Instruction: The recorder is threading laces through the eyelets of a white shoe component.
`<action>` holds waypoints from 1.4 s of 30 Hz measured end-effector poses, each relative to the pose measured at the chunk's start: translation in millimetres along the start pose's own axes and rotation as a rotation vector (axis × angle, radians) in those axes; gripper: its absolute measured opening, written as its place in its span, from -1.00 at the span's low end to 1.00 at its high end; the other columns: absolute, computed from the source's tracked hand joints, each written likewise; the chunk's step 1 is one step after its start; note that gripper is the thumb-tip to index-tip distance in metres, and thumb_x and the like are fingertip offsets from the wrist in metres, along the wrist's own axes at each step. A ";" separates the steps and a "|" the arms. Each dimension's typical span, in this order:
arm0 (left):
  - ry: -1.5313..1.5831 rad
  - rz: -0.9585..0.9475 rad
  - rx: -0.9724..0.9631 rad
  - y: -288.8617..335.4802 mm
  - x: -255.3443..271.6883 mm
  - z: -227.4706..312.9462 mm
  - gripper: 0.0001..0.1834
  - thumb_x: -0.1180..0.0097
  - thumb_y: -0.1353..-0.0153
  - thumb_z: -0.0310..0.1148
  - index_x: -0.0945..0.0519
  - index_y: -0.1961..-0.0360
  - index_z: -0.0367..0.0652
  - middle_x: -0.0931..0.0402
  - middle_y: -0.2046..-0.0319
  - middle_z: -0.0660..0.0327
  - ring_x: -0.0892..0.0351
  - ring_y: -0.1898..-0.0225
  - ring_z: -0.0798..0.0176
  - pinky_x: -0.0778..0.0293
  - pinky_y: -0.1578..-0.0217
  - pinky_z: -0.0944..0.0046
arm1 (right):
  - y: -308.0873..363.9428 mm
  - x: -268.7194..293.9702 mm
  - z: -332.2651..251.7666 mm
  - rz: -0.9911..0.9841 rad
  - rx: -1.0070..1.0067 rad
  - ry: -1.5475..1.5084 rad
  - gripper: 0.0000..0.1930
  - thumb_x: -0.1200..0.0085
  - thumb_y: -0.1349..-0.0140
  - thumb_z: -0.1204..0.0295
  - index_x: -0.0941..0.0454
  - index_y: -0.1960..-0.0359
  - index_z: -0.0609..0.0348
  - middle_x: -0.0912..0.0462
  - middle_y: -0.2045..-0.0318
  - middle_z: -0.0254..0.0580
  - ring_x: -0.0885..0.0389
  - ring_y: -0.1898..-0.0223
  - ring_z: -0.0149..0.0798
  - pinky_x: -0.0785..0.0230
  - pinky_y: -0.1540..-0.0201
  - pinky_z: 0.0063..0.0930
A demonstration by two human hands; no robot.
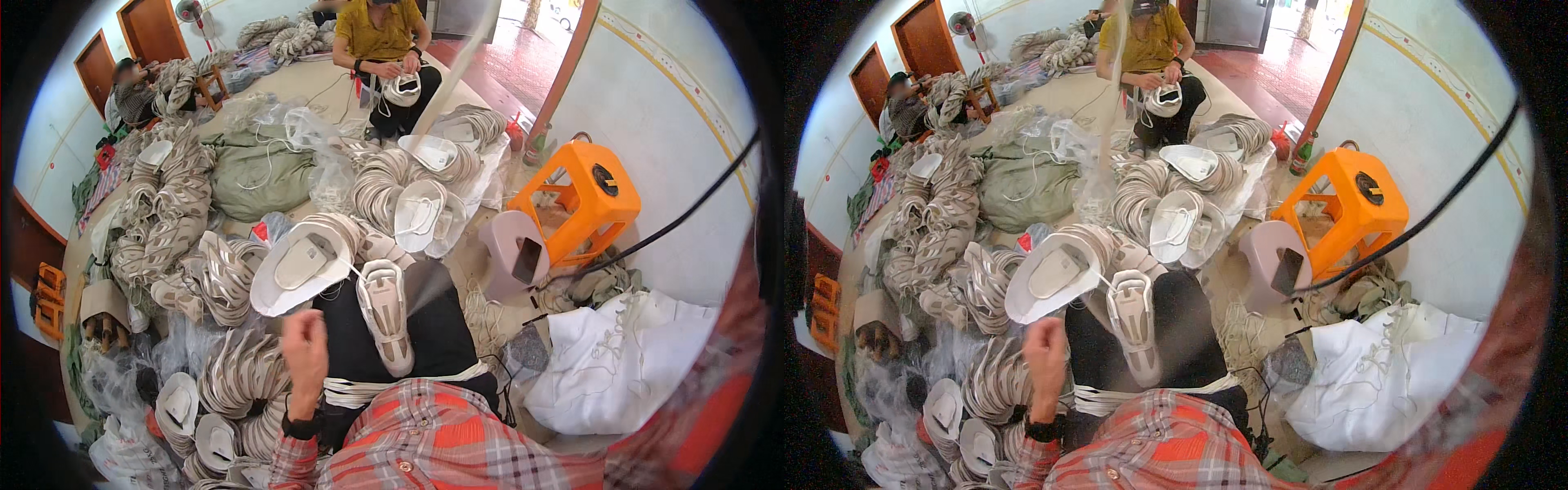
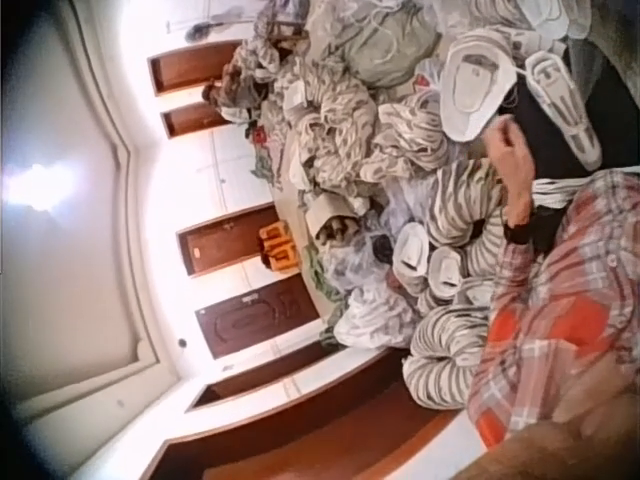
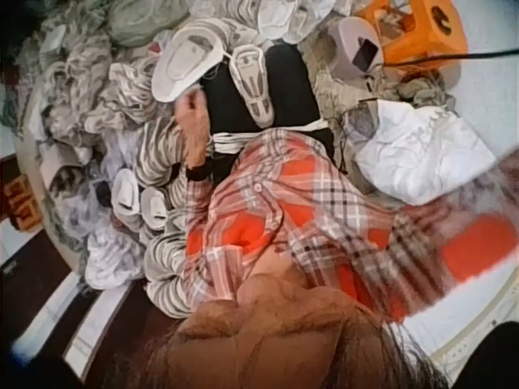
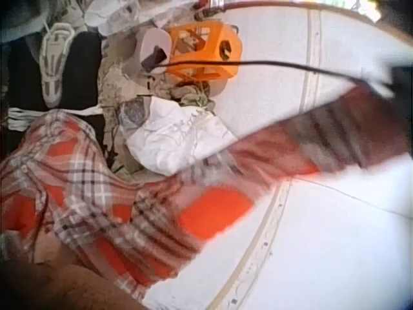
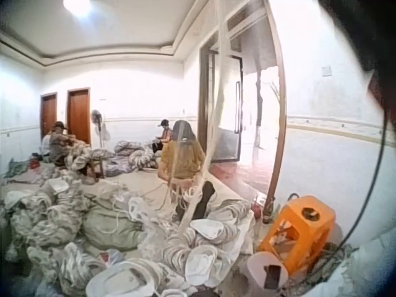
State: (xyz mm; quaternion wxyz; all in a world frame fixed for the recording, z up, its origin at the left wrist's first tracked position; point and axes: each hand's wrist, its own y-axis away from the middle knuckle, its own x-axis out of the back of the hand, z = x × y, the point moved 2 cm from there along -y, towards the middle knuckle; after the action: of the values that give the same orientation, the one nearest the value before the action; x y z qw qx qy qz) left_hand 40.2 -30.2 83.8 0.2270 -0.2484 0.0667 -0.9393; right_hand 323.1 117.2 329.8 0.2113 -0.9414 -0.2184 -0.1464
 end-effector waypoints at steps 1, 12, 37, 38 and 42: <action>0.020 -0.160 0.084 9.5 -12.0 -21.3 -0.84 -0.04 -0.12 -0.51 -0.51 0.25 -0.27 -0.47 0.41 0.21 -0.40 0.47 0.40 -0.36 0.41 0.40 | 3.1 4.0 -0.4 0.006 -0.003 0.011 -0.72 0.12 -0.20 0.32 -0.52 0.24 0.27 -0.58 0.54 -0.24 -0.60 0.50 -0.37 -0.42 0.45 -0.57; -0.181 -0.376 -0.148 42.6 -87.6 -33.3 -0.84 -0.11 0.00 -0.49 -0.49 0.35 -0.25 -0.48 0.41 0.00 -0.49 0.40 -0.04 -0.42 0.41 0.11 | 53.3 83.6 -11.4 0.156 -0.057 0.198 -0.74 0.10 -0.20 0.33 -0.52 0.26 0.26 -0.58 0.52 -0.24 -0.59 0.49 -0.38 -0.42 0.43 -0.56; 0.052 -0.381 -0.717 -12.7 4.6 146.1 -0.55 0.02 0.07 -0.63 -0.53 0.08 -0.15 -0.49 0.48 0.10 -0.47 0.58 0.16 -0.40 0.57 0.29 | 183.4 197.1 33.0 0.457 -0.317 0.466 -0.78 0.06 -0.20 0.33 -0.52 0.29 0.22 -0.59 0.49 -0.26 -0.56 0.45 -0.41 -0.40 0.39 -0.53; 0.060 -0.387 -0.714 -17.7 16.5 166.6 -0.55 0.02 0.07 -0.63 -0.53 0.08 -0.15 -0.49 0.48 0.10 -0.47 0.58 0.16 -0.40 0.57 0.29 | 189.2 201.4 35.3 0.471 -0.335 0.484 -0.78 0.06 -0.20 0.33 -0.52 0.29 0.22 -0.59 0.48 -0.26 -0.56 0.45 -0.41 -0.40 0.39 -0.53; 0.282 -0.662 -0.789 -26.9 78.3 169.3 -0.65 -0.02 0.06 -0.62 -0.53 0.16 -0.29 -0.53 0.48 0.17 -0.44 0.60 0.33 -0.32 0.63 0.42 | 202.2 207.3 48.6 0.505 -0.388 0.520 -0.79 0.05 -0.20 0.33 -0.52 0.30 0.21 -0.59 0.48 -0.26 -0.55 0.44 -0.41 -0.40 0.39 -0.53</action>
State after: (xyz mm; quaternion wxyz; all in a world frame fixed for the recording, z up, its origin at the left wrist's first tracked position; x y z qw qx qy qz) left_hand 53.2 -44.4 271.3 -0.2033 -0.1939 0.3627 -0.8885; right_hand 606.4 47.3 296.4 0.1072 -0.9194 0.1118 -0.3616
